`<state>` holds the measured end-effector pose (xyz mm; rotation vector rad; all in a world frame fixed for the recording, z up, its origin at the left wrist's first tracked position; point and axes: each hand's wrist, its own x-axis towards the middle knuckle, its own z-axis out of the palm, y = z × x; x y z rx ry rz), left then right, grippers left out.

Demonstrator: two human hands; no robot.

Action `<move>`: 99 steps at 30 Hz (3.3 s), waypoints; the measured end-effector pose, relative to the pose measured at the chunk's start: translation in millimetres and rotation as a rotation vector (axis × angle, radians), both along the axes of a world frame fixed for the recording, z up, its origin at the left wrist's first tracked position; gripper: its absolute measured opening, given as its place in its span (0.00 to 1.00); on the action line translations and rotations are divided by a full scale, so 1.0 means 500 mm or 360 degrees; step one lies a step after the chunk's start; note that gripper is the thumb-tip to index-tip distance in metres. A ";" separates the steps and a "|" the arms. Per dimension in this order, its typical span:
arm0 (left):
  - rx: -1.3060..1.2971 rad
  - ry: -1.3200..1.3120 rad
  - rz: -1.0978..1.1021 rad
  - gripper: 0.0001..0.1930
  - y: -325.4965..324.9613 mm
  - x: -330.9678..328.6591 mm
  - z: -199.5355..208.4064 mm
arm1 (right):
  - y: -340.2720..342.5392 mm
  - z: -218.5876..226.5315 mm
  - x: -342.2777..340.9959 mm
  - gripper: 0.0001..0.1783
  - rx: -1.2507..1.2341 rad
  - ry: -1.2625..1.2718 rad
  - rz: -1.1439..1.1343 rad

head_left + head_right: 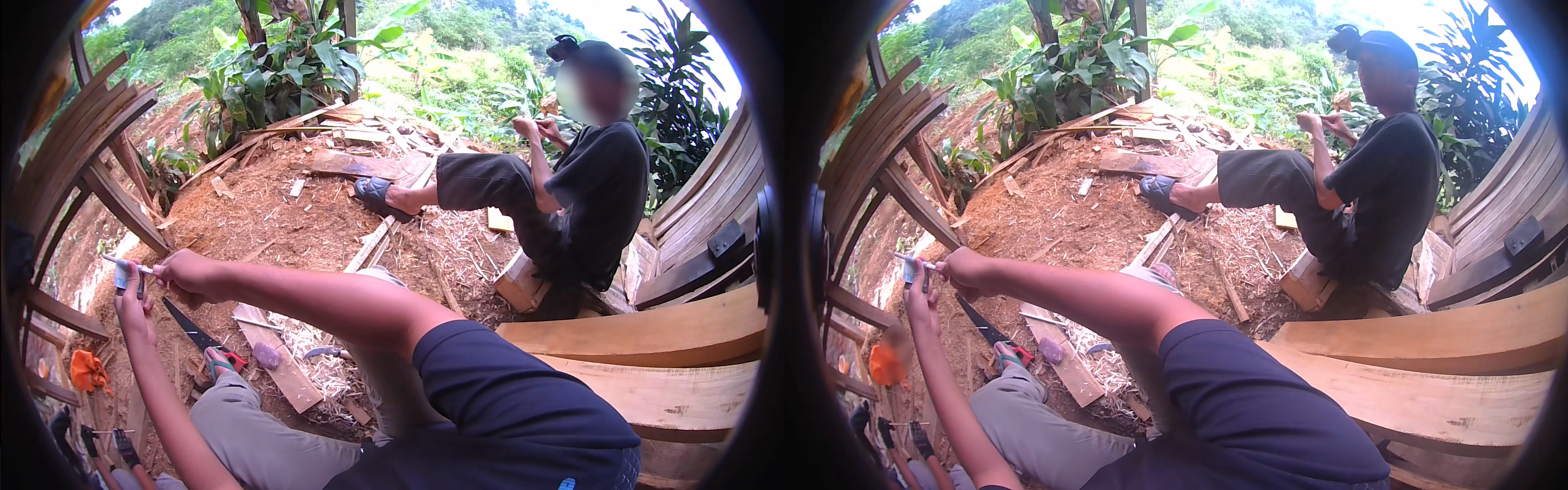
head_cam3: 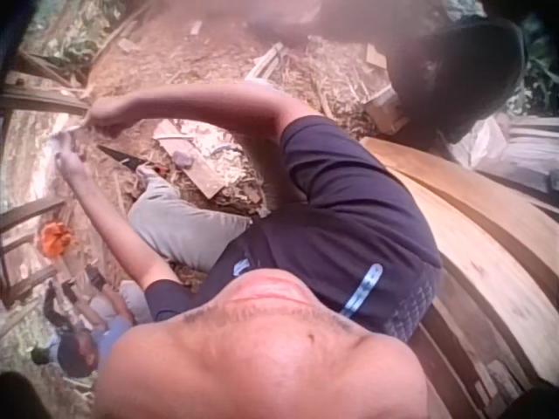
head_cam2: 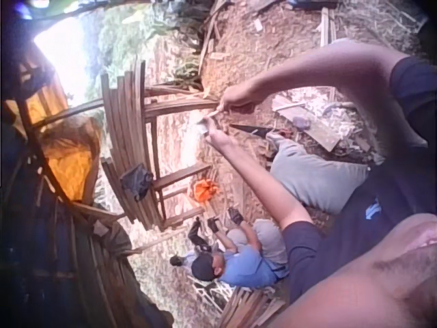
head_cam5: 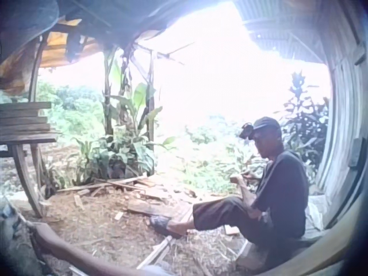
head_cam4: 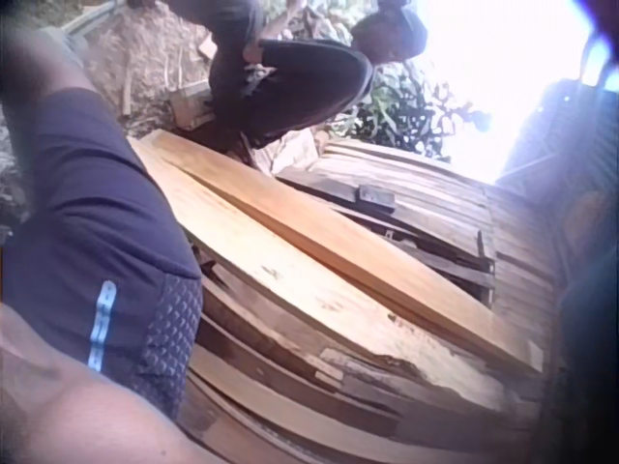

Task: The person sits on the ground and uses a sanding block to smooth the surface of a small wooden stick. They hold the stick in one hand and rub the sanding block along its length repeatedly. The person occasionally pauses to inspect the wood before continuing the sanding process.

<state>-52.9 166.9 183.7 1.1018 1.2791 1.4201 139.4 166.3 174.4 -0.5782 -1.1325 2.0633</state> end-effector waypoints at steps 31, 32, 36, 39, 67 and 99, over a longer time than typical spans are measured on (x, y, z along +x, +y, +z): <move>0.0134 -0.0205 0.0415 0.13 -0.065 0.031 0.113 | -0.034 0.068 0.003 0.17 0.0009 -0.0171 0.0167; 0.0071 -0.0113 0.0407 0.13 -0.068 0.035 0.100 | -0.054 0.070 -0.012 0.18 0.0276 -0.0504 -0.0102; -0.0137 0.0198 0.0198 0.13 -0.070 0.064 0.074 | -0.058 0.037 -0.031 0.15 0.1559 -0.1136 -0.1017; 0.0035 -0.0097 0.0488 0.11 -0.050 0.025 0.103 | -0.080 0.056 -0.036 0.12 0.1799 -0.1380 -0.1037; -0.0241 0.0218 0.0338 0.13 -0.039 0.103 0.037 | -0.046 0.024 -0.011 0.11 0.2041 -0.1757 -0.1132; -0.0104 0.0516 0.0059 0.14 -0.011 0.029 0.018 | 0.016 -0.002 -0.036 0.18 -0.0334 0.0143 0.0064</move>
